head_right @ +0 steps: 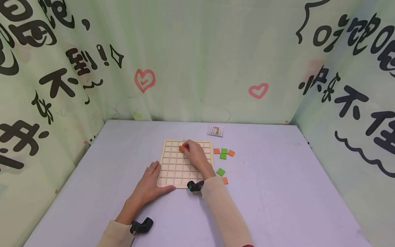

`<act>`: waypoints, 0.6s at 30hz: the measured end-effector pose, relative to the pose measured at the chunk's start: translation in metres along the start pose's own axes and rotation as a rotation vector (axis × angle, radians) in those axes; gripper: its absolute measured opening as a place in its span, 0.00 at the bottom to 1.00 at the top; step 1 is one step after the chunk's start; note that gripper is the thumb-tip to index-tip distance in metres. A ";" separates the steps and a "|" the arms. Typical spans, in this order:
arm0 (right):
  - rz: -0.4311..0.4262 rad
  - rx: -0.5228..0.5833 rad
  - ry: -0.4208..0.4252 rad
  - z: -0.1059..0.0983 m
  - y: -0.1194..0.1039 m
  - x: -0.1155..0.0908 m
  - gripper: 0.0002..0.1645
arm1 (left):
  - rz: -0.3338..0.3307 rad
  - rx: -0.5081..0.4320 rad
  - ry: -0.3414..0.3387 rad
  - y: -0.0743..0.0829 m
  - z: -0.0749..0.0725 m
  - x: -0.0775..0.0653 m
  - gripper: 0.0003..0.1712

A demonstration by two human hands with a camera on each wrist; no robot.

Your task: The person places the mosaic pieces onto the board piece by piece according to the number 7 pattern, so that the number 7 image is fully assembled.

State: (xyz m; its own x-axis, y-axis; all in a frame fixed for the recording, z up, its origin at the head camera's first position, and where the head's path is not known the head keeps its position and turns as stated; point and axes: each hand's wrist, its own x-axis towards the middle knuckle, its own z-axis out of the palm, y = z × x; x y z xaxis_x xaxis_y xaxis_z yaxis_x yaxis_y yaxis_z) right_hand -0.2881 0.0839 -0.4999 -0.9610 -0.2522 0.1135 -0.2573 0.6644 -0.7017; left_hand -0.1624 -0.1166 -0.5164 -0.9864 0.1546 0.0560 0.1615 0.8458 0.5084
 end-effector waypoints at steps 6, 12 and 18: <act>0.000 -0.004 0.012 0.004 -0.002 0.002 0.10 | 0.000 0.008 0.003 0.000 0.000 0.000 0.67; -0.002 -0.064 0.001 0.007 -0.003 0.003 0.10 | 0.003 -0.002 0.001 0.000 0.000 -0.001 0.67; -0.008 -0.101 0.013 0.008 -0.004 0.002 0.11 | 0.000 0.010 -0.007 0.000 0.000 -0.001 0.67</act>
State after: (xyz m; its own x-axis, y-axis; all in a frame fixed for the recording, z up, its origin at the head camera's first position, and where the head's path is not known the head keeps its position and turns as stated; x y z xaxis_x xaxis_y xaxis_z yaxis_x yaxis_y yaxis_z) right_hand -0.2886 0.0755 -0.5023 -0.9599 -0.2492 0.1281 -0.2732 0.7301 -0.6263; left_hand -0.1614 -0.1166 -0.5162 -0.9861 0.1583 0.0497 0.1617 0.8511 0.4995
